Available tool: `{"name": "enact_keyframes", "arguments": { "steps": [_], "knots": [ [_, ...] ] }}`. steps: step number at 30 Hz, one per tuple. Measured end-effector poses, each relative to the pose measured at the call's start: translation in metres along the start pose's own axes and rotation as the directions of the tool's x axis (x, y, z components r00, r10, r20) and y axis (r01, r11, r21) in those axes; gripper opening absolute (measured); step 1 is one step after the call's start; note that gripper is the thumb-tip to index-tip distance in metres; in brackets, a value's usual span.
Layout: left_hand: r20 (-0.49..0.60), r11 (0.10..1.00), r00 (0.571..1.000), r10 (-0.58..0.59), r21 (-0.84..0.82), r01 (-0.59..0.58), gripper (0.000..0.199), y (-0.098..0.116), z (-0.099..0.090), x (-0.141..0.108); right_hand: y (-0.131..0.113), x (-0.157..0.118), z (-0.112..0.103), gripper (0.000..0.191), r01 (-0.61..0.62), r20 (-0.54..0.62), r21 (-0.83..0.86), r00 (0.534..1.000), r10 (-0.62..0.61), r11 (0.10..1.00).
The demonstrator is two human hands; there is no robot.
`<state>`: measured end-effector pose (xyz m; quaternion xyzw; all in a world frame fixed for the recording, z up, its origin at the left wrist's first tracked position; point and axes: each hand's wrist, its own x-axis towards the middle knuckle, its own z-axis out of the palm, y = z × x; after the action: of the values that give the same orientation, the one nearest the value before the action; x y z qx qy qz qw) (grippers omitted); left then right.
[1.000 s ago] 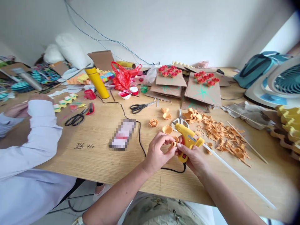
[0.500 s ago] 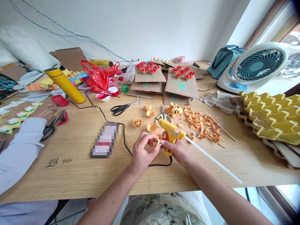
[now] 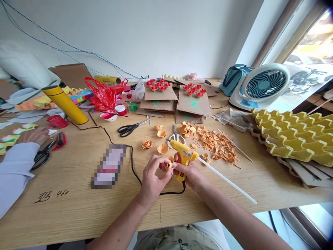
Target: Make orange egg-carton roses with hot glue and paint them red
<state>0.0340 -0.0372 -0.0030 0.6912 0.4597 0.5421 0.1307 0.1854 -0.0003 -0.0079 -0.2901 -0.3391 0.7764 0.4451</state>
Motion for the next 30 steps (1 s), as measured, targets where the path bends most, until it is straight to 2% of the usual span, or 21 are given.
{"name": "enact_keyframes", "arguments": {
  "steps": [12, 30],
  "knots": [
    [0.014, 1.000, 1.000, 0.010, -0.003, -0.010, 0.016, -0.0013, -0.0029, 0.0000, -0.0012, 0.0004, 0.0003, 0.049, -0.037, -0.014, -0.025, 0.999, 0.037, 0.999],
    [0.062, 0.997, 0.997, -0.042, -0.063, 0.045, 0.008, -0.0055, -0.0068, 0.0023, 0.0041, 0.0011, -0.0044, 0.047, 0.008, -0.002, -0.047, 1.000, -0.008, 0.999]
  ]
}}
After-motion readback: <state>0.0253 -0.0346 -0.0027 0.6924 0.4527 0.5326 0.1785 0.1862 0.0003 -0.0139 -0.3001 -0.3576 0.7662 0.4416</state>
